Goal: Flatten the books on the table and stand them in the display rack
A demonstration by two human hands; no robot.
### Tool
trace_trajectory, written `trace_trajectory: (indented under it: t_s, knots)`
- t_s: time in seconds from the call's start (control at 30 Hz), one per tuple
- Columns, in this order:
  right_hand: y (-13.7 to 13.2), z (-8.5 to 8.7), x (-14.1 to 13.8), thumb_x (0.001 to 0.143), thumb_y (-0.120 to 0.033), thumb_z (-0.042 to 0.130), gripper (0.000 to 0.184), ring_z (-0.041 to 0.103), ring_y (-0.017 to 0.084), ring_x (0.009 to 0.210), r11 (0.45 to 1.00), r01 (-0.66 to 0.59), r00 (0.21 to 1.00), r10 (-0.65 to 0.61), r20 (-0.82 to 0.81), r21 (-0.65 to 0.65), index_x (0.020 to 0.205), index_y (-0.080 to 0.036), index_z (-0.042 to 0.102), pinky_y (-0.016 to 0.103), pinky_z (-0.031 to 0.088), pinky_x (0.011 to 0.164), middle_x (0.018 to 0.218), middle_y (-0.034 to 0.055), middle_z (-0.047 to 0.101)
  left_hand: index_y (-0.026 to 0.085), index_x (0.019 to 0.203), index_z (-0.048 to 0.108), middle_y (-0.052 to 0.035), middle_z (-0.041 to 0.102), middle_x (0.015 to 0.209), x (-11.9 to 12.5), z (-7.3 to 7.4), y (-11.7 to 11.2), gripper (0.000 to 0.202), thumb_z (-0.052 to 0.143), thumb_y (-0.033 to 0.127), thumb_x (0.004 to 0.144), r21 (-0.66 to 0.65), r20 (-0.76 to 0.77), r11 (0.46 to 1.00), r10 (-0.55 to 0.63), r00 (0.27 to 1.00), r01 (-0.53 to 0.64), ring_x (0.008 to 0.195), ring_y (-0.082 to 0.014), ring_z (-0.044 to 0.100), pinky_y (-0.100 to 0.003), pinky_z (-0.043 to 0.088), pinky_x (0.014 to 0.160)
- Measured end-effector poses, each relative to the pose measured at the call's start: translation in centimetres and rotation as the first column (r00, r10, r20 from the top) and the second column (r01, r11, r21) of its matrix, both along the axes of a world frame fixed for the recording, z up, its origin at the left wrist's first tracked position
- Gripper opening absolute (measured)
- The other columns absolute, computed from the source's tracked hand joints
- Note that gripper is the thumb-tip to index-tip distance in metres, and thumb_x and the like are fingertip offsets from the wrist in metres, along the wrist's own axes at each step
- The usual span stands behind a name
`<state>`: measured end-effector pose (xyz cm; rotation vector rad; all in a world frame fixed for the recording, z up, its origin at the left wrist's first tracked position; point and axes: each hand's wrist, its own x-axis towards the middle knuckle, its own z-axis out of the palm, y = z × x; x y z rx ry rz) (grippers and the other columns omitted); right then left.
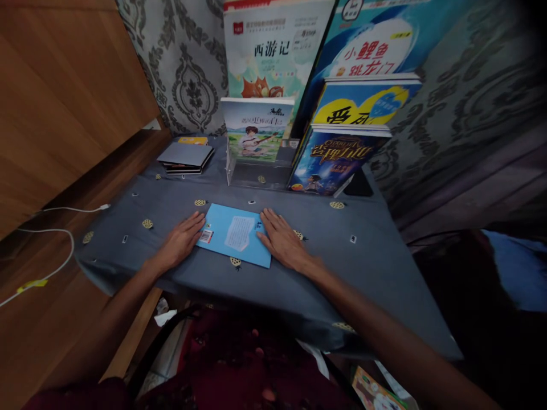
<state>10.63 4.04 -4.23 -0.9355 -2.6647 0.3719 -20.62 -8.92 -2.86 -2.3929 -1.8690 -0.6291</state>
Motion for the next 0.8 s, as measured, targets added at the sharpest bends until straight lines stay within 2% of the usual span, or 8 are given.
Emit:
trace_trajectory:
  t_s: [0.2,0.37,0.5,0.8]
  knots:
    - [-0.2,0.4,-0.2,0.103,-0.052,0.022,0.069,0.026,0.030,0.151,1.000,0.015,0.999,-0.015,0.032,-0.001,0.155,-0.007,0.033,0.052,0.024,0.123,0.161,0.0190,0.032,0.023,0.140,0.054,-0.0091,0.062,0.140,1.7,0.3,-3.6,0.039,0.039,0.030,0.105,0.110,-0.106,0.994,0.017,0.994,-0.006,0.135,-0.0254,0.053,-0.049,0.047,0.110]
    - [-0.3,0.7,-0.3,0.103,-0.050,0.025,0.068,0.027,0.030,0.150,1.000,0.024,0.999,-0.024,0.046,-0.005,0.153,-0.005,0.035,0.049,0.024,0.124,0.160,0.0197,0.033,0.019,0.143,0.051,-0.0110,0.061,0.141,5.3,0.9,-5.4,0.041,0.041,0.022,0.104,0.116,-0.194,0.993,-0.011,0.981,0.034,0.135,-0.0245,0.053,-0.046,0.044,0.112]
    - [-0.4,0.7,-0.2,0.103,-0.050,0.023,0.069,0.029,0.030,0.150,1.000,0.020,0.999,-0.020,0.038,0.002,0.152,-0.003,0.036,0.049,0.024,0.124,0.160,0.0209,0.034,0.014,0.140,0.053,-0.0126,0.061,0.140,8.8,1.2,-5.4,0.039,0.040,0.018,0.103,0.086,-0.172,0.991,-0.089,0.981,0.105,0.135,-0.0232,0.053,-0.045,0.042,0.113]
    - [-0.4,0.6,-0.4,0.102,-0.043,0.030,0.063,0.033,0.031,0.148,0.999,0.031,1.000,-0.031,0.003,0.009,0.149,-0.003,0.040,0.050,0.026,0.122,0.157,0.0219,0.039,0.010,0.135,0.055,-0.0142,0.061,0.140,16.5,1.0,-3.0,0.037,0.037,0.016,0.103,0.009,-0.145,0.966,-0.256,0.956,0.260,0.136,-0.0238,0.052,-0.046,0.041,0.114]
